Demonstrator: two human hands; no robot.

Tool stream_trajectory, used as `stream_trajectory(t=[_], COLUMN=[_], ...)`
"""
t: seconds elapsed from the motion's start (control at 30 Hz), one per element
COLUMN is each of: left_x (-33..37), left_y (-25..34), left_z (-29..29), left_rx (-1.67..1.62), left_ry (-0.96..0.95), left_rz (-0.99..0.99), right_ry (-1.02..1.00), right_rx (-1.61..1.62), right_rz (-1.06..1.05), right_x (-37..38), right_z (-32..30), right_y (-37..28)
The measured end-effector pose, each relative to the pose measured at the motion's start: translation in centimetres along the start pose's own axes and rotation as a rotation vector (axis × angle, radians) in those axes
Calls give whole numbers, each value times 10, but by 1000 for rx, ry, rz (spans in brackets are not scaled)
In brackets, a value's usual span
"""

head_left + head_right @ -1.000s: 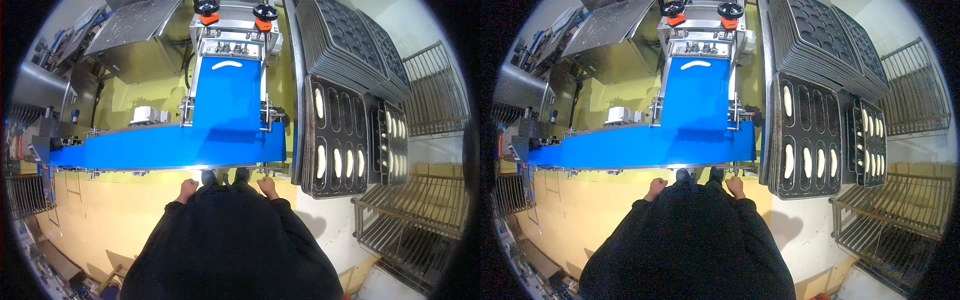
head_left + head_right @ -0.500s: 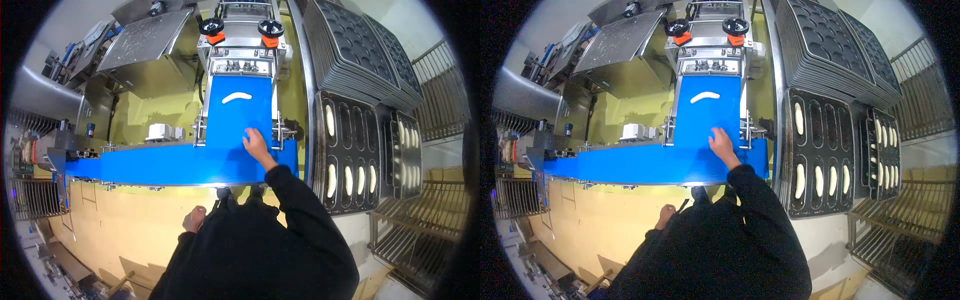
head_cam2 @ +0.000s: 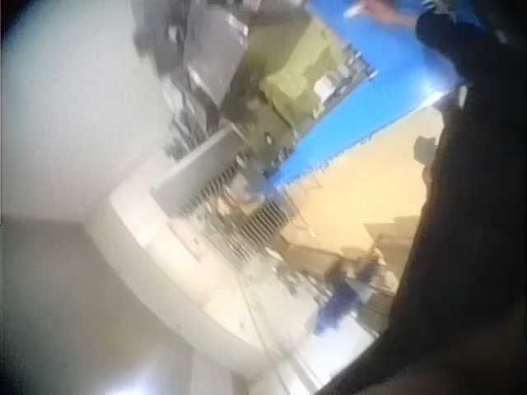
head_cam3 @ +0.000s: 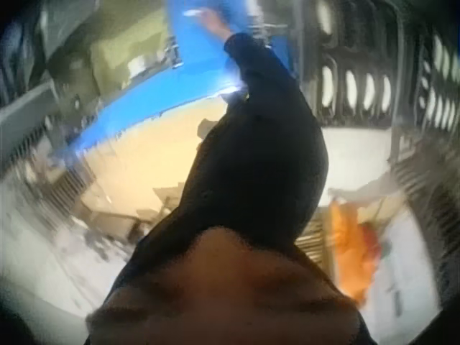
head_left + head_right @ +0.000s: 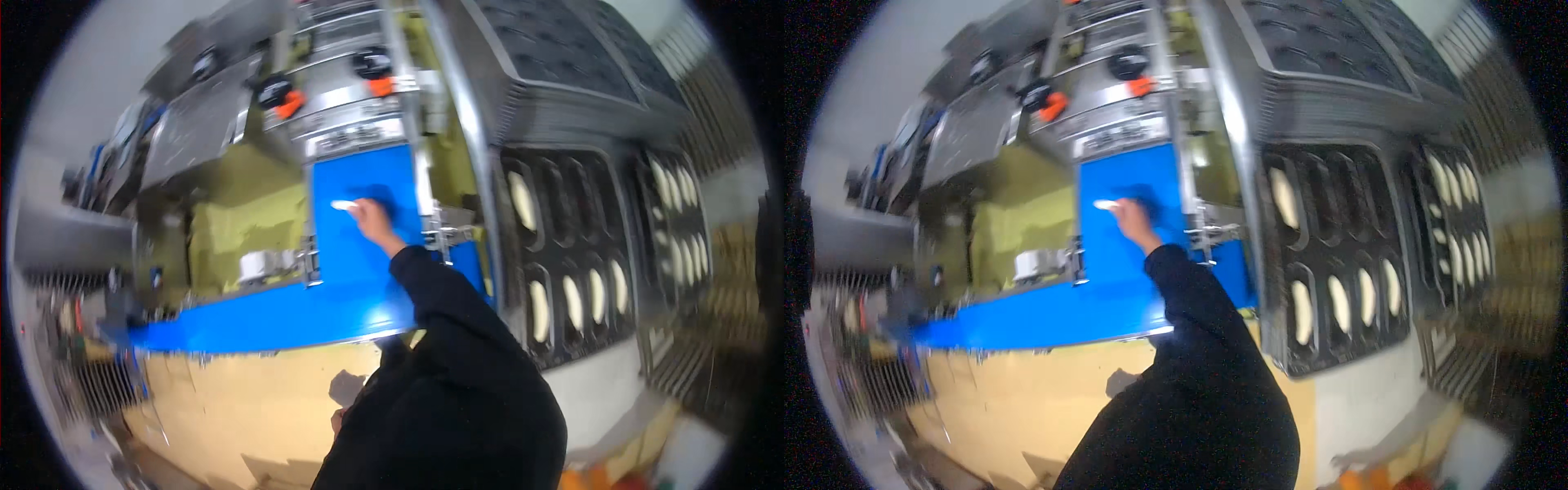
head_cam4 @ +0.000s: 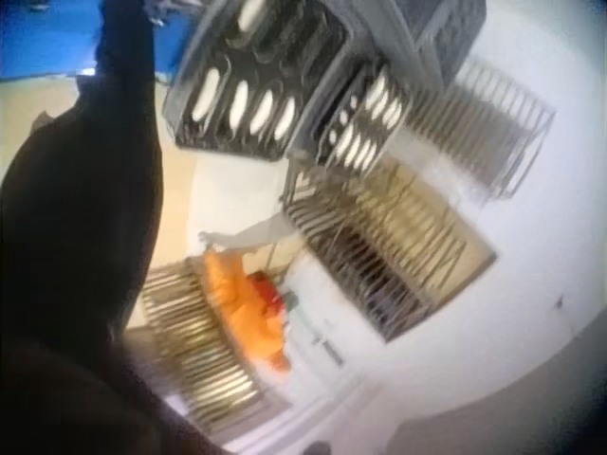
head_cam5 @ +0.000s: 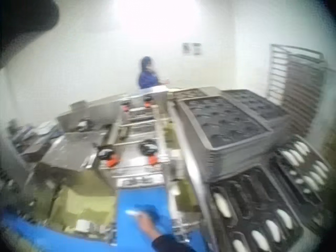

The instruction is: The person picks up elongated pieces of dough from a blue conveyor belt and places them into the slots of a black baking tray. The person repeats this process, filling the tray with dough pieces one by one.

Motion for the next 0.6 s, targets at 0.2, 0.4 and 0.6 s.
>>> stream_trajectory(t=[0.2, 0.4, 0.6], left_x=[84, 137, 126], left_y=[53, 160, 234], left_z=[18, 21, 47], left_rx=[158, -239, -282], left_ry=[-219, -212, -156], left_rz=[220, 8, 170], right_ry=[472, 1113, 631], right_rx=[692, -127, -787], right_rz=[197, -137, 413], right_x=[-58, -102, -96], right_z=[-205, -438, -428], right_y=[-18, -80, -29])
Point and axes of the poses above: each hand's wrist, its own x-axis towards the middle knuckle, its own z-axis out of the palm, y = z × x, the point moved 5 cm from there along x, towards the middle knuckle, and after that the axes turned 12 degrees about z, right-handed, at the moved point
